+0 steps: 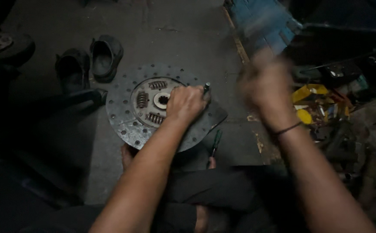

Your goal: The person uses a hammer and a punch to drive pins into the holes of a clutch pressure plate. They repeatedly position the punch and strike it with the hammer to secure the pins in place.

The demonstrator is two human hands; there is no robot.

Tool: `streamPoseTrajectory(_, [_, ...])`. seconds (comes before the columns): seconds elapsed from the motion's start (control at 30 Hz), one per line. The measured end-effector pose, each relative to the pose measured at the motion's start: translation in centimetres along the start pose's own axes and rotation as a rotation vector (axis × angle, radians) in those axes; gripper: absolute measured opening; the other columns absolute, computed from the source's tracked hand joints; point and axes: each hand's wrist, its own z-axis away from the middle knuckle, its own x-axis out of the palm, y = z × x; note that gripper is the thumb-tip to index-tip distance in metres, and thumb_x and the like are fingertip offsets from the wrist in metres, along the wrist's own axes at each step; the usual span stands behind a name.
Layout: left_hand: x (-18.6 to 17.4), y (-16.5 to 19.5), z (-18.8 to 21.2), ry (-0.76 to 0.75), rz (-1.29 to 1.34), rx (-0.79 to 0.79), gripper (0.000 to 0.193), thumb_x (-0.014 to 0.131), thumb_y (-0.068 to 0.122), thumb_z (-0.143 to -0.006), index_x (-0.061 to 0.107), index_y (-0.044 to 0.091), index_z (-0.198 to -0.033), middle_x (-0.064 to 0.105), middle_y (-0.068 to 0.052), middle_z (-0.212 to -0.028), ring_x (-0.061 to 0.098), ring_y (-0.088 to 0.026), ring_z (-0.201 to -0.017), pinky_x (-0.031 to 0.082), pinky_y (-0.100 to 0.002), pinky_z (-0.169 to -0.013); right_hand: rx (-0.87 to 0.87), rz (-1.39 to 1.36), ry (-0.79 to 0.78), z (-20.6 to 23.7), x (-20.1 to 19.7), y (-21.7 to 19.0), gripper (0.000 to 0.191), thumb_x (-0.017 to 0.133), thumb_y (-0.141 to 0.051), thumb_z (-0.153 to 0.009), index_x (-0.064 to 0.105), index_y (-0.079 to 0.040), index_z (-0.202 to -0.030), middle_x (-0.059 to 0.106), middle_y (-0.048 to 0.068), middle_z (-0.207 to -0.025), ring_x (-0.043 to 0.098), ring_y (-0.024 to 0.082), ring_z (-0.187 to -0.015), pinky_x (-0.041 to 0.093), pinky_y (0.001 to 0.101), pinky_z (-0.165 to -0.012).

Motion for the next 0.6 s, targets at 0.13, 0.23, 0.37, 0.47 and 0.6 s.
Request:
streamPoseTrajectory(0.13, [0.2,-0.2,0.3,0.051,-0.024,0.048,0.026,0.063,0.027,-0.090,0.077,0.008,-0.100,0.075,-0.020,-0.095,0.072,-0.040,-0.094,0.053,-0.050,-0.092,-0.049,0.160,-0.442,-0.3,-1.4,-1.2,0.037,0.073,-0.014,-0.085,0.064,-0.013,-0.121,0.069,0.013,-0.096,0.068,0.032,-0.087,0.055,0.0471,-0.075])
streamPoseTrajectory(0.23, [-0.3,0.2,0.1,0.093,0.036,0.020,0.034,0.069,0.038,-0.085,0.078,0.006,-0.092,0.074,-0.023,-0.090,0.069,-0.044,-0.089,0.050,-0.054,-0.085,-0.162,0.377,-0.414,-2.7,-4.9,1.6,0.043,0.073,-0.017,-0.089,0.060,-0.014,-0.130,0.069,0.012,-0.097,0.068,0.027,-0.084,0.058,0.0422,-0.070])
streamPoseTrajectory(0.37, [-1.2,0.6,-0.1,-0.023,0.030,-0.023,0.033,0.066,0.038,-0.090,0.078,0.007,-0.096,0.074,-0.022,-0.092,0.071,-0.042,-0.092,0.053,-0.051,-0.091,-0.189,0.123,0.195,-4.2,-8.9,8.4,0.038,0.069,-0.018,-0.092,0.060,-0.013,-0.129,0.069,0.012,-0.096,0.069,0.027,-0.085,0.058,0.0430,-0.072])
streamPoseTrajectory(0.47, [-1.5,0.9,0.0,-0.060,0.031,-0.040,0.035,0.065,0.039,-0.093,0.077,0.007,-0.099,0.074,-0.023,-0.094,0.072,-0.041,-0.093,0.054,-0.049,-0.094,-0.244,-0.088,0.669,-4.6,-7.0,10.7,0.034,0.066,-0.018,-0.095,0.060,-0.011,-0.127,0.069,0.012,-0.095,0.069,0.027,-0.085,0.059,0.0436,-0.072])
streamPoseTrajectory(0.6, [-1.6,0.9,-0.1,-0.099,0.043,-0.089,0.036,0.066,0.040,-0.091,0.077,0.007,-0.099,0.073,-0.023,-0.094,0.071,-0.041,-0.094,0.053,-0.050,-0.092,-0.314,-0.310,0.919,-3.1,-0.8,7.3,0.030,0.061,-0.019,-0.098,0.060,-0.010,-0.126,0.069,0.013,-0.094,0.070,0.027,-0.086,0.059,0.0444,-0.074])
